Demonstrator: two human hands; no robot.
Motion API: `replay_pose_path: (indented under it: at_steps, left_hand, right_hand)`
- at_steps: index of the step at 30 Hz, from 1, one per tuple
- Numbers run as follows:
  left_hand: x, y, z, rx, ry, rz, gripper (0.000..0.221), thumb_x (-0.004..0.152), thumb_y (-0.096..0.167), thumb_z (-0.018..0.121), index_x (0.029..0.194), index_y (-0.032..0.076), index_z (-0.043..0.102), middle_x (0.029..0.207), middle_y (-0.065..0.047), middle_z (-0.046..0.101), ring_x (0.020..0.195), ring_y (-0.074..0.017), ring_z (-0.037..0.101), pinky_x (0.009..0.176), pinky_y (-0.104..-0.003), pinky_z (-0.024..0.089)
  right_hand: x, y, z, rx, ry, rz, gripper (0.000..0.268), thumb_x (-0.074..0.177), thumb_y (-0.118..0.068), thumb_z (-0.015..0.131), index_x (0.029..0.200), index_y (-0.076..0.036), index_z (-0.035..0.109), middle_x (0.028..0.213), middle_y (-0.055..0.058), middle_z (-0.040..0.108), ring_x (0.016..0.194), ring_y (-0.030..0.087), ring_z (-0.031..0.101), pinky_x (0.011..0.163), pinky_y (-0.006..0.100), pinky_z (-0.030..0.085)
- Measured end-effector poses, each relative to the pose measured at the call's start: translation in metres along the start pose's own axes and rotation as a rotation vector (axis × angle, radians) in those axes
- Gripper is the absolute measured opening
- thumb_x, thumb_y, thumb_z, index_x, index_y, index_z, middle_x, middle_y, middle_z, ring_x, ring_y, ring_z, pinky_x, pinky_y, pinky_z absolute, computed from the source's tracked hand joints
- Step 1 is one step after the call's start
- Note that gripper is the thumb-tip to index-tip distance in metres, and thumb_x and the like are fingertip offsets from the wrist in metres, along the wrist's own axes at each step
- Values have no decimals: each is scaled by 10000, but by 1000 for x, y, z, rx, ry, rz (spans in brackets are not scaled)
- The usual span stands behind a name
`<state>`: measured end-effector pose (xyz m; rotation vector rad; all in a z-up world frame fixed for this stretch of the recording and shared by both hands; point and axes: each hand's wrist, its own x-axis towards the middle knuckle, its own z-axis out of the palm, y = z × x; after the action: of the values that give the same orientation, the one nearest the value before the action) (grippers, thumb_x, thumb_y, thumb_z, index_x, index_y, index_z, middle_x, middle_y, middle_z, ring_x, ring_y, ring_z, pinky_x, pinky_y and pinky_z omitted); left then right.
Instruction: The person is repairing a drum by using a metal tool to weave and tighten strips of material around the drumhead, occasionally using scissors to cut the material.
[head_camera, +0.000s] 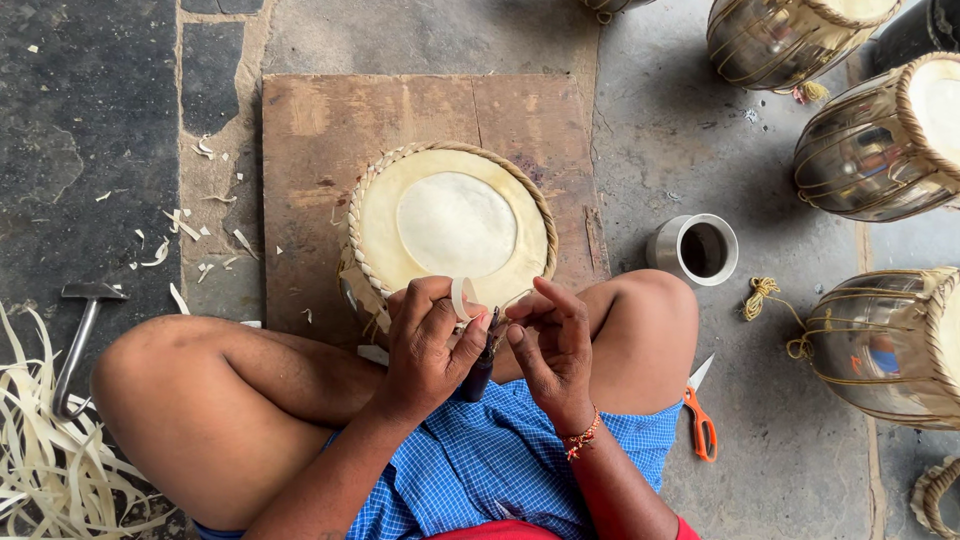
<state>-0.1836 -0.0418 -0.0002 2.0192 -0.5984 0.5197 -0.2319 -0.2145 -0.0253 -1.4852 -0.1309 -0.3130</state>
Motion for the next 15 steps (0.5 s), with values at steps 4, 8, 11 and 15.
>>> replay_pose_path:
  at_steps: [4, 8, 11, 15]
  left_hand:
    - [2, 2, 1, 40, -9, 24, 169, 974, 239, 723, 1053, 90, 725, 1138, -49, 613, 1044, -227, 557, 958, -399, 410]
    - [4, 2, 1, 97, -31, 80, 172, 974, 245, 723, 1057, 95, 737, 1103, -33, 615, 999, -191, 564, 947, -399, 375]
    - [5, 5, 2, 114, -33, 94, 160, 972, 255, 728, 1045, 114, 745, 1079, -19, 608, 978, -178, 564, 938, -395, 361]
    - [5, 6, 3, 105, -31, 79, 120, 963, 243, 742, 992, 127, 732, 1059, -21, 594, 972, -179, 578, 923, -395, 358]
  right_hand:
    - [3, -2, 2, -1, -7, -24, 612, 1001, 28, 671, 1530, -65, 378, 1189, 87, 614, 1109, 147, 620, 1009, 313, 542]
    - [5, -1, 4, -95, -12, -61, 635, 976, 40, 682, 1512, -70, 361, 1231, 102, 638, 1018, 125, 636, 914, 277, 566]
    - [6, -1, 3, -202, -19, -74, 603, 994, 54, 679, 1508, -65, 388, 1154, 93, 660, 1028, 130, 661, 896, 261, 576]
    - [9, 2, 3, -193, -6, -25, 577, 996, 82, 658, 1496, -63, 409, 1111, 79, 647, 969, 111, 641, 860, 240, 555]
